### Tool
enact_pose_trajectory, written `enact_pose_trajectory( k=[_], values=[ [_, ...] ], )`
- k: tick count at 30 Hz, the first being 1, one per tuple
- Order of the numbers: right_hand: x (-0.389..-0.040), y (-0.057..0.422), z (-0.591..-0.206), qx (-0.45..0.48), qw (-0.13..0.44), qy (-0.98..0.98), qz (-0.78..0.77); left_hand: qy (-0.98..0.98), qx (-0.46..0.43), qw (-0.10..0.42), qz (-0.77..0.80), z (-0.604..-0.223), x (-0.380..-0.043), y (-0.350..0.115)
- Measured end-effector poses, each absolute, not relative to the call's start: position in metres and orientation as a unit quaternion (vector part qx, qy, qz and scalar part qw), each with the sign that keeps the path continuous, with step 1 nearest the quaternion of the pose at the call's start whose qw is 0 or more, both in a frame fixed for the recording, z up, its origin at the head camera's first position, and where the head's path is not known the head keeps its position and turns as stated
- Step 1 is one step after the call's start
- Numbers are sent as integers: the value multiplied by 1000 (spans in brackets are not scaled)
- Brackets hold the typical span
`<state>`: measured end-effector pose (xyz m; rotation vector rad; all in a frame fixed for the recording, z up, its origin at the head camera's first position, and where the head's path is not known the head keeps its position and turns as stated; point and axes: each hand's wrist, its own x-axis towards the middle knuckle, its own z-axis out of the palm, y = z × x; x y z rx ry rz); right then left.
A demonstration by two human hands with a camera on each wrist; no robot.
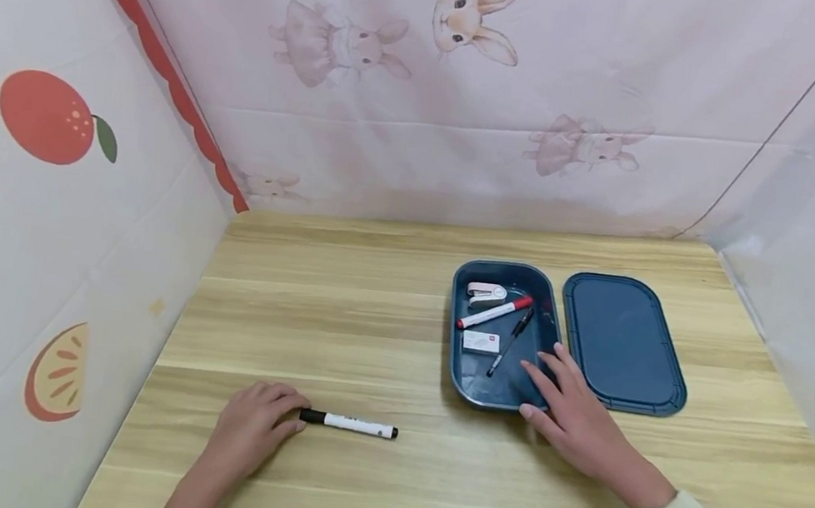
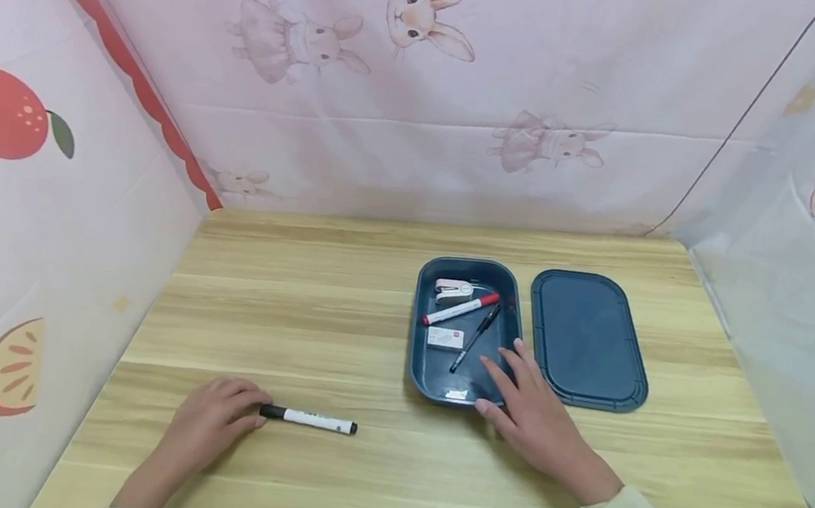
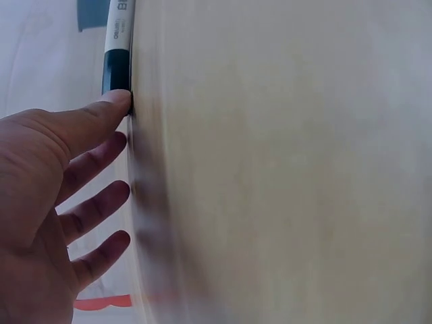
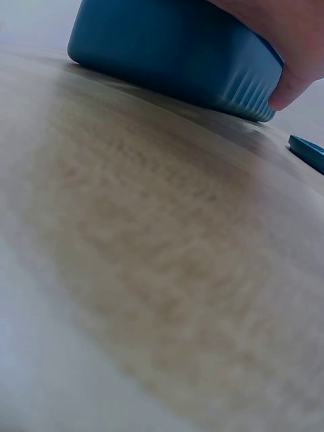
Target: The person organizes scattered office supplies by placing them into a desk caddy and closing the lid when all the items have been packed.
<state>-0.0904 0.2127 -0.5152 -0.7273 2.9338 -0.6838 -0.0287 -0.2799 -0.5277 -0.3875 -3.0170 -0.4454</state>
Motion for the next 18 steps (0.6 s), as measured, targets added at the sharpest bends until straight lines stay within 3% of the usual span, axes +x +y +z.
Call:
enact_pose_trajectory(
  k=[18],
  values=[
    [-91, 213, -517, -235, 20, 948, -215, -975, -117, 67, -177, -524, -26, -275]
  ],
)
